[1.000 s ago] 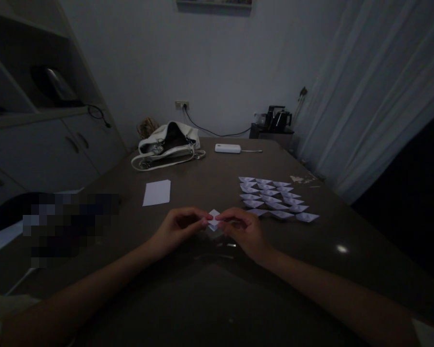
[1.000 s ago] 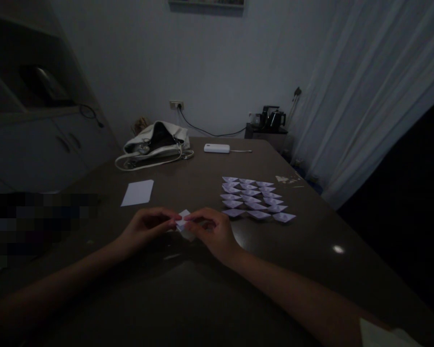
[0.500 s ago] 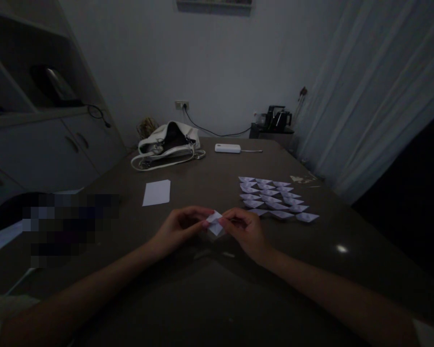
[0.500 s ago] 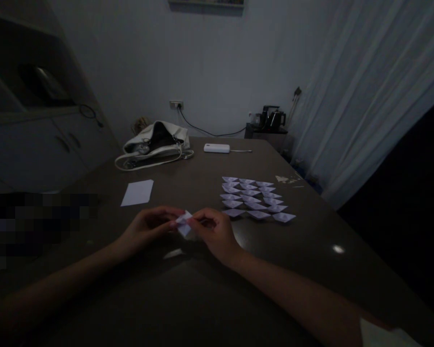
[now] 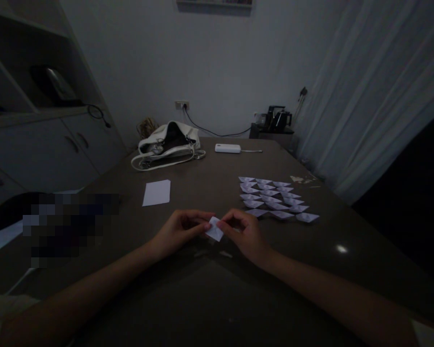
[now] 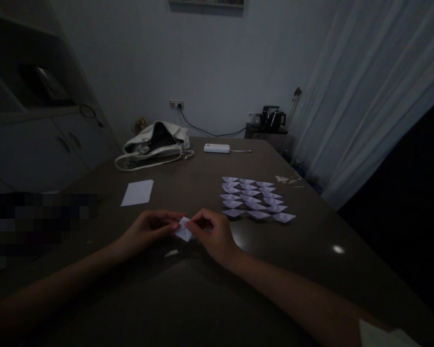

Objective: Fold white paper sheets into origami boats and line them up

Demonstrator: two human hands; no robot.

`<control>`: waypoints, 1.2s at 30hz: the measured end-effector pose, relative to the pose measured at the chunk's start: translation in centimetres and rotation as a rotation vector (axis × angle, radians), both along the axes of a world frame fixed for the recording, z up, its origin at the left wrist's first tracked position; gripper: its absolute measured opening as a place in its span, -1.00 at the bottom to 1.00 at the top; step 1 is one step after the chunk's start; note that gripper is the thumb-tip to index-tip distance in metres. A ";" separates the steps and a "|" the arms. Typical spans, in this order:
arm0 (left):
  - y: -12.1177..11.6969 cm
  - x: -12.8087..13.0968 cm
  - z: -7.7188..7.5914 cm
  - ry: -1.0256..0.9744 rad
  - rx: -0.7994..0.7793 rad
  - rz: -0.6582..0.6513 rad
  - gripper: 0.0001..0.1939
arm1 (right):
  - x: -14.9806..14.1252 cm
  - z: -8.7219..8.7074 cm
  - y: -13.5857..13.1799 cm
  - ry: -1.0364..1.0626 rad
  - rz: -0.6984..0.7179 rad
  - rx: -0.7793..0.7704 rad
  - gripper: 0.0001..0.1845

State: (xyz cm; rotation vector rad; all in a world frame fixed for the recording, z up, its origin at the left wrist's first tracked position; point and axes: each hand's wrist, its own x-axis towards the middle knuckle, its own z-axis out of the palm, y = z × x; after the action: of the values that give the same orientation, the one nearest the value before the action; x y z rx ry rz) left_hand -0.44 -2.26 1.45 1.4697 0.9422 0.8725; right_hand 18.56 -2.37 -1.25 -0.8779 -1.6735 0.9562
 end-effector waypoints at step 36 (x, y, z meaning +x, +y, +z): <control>-0.5 0.2 0.1 0.006 -0.095 0.014 -0.67 | -0.1 -0.1 -0.3 -0.020 -0.012 0.055 -0.79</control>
State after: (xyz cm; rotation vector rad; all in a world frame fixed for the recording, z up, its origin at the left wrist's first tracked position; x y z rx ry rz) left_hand -0.20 -2.78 1.51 1.3870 0.9866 0.8227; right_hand 18.47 -2.67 -1.32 -0.8626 -1.7011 0.8923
